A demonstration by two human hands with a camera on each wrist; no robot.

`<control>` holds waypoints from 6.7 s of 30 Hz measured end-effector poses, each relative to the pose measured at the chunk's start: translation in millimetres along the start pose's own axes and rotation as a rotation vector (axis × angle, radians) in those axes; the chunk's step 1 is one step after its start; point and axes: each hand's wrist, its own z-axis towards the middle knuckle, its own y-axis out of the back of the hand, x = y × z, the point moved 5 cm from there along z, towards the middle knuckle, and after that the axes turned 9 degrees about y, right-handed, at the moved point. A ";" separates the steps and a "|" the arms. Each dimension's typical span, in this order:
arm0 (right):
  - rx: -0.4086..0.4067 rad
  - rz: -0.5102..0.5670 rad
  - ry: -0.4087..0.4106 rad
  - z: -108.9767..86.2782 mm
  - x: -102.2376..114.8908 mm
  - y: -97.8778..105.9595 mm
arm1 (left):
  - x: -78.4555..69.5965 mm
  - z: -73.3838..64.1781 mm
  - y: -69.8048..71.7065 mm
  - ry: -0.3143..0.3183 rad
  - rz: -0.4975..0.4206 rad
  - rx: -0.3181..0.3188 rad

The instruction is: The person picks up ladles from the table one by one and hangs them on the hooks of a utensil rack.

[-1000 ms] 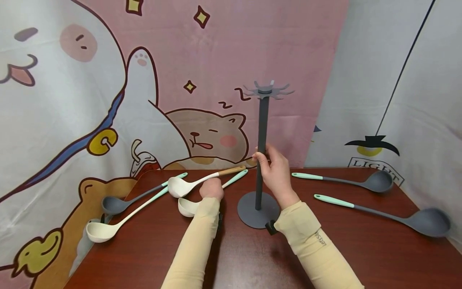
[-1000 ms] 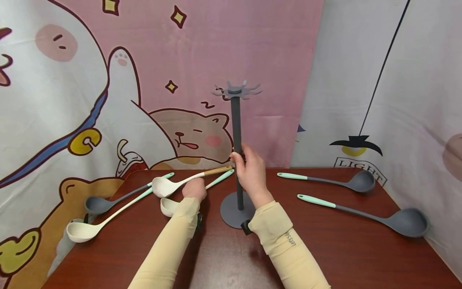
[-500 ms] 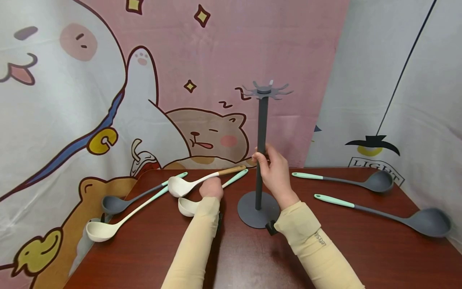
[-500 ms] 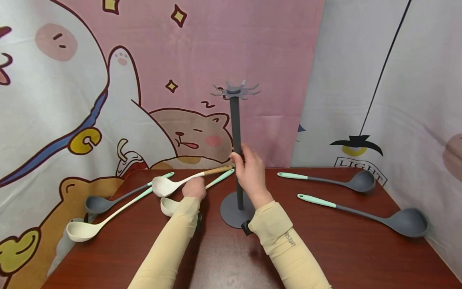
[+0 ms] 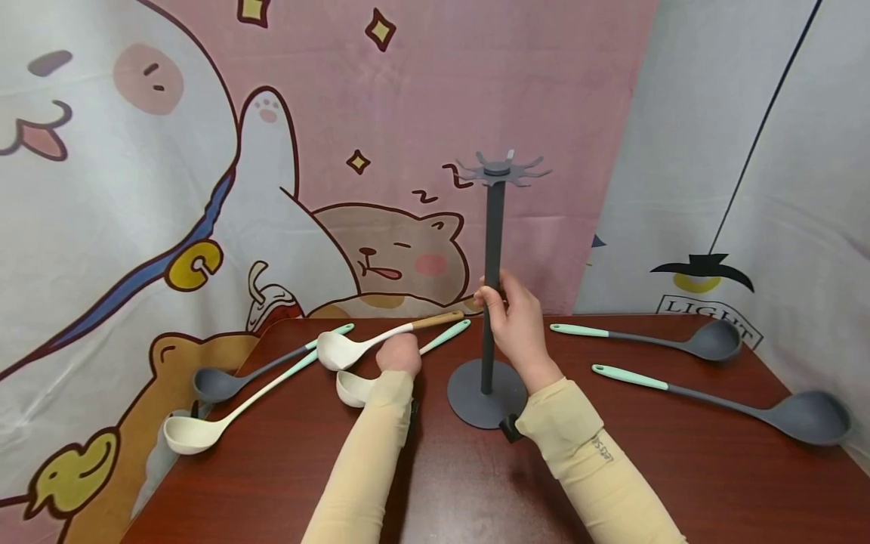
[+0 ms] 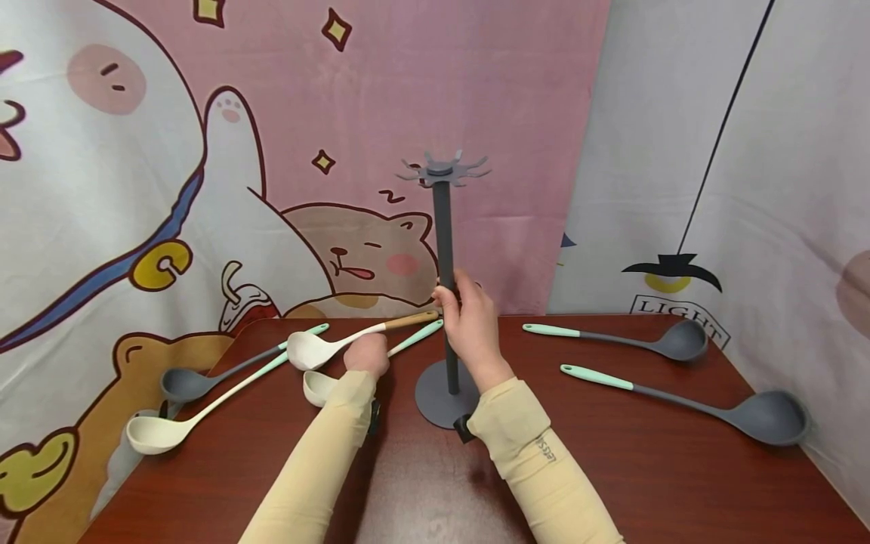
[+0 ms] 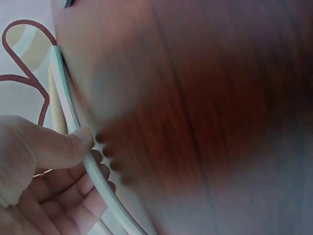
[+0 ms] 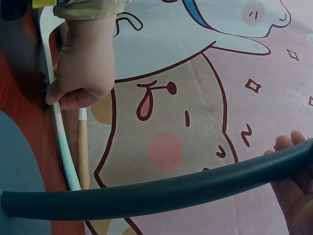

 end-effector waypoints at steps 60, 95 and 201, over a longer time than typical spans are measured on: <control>-0.014 -0.022 0.028 -1.1 1.4 -0.6 | -38.9 -21.1 58.4 -0.241 -0.528 -0.217; -0.021 -0.028 0.040 -1.3 -0.9 -1.1 | -48.7 -28.3 134.6 -0.258 -0.965 -0.289; -0.022 -0.031 0.016 -2.5 -1.1 -1.2 | -74.1 -75.8 146.3 -0.510 -1.101 -0.434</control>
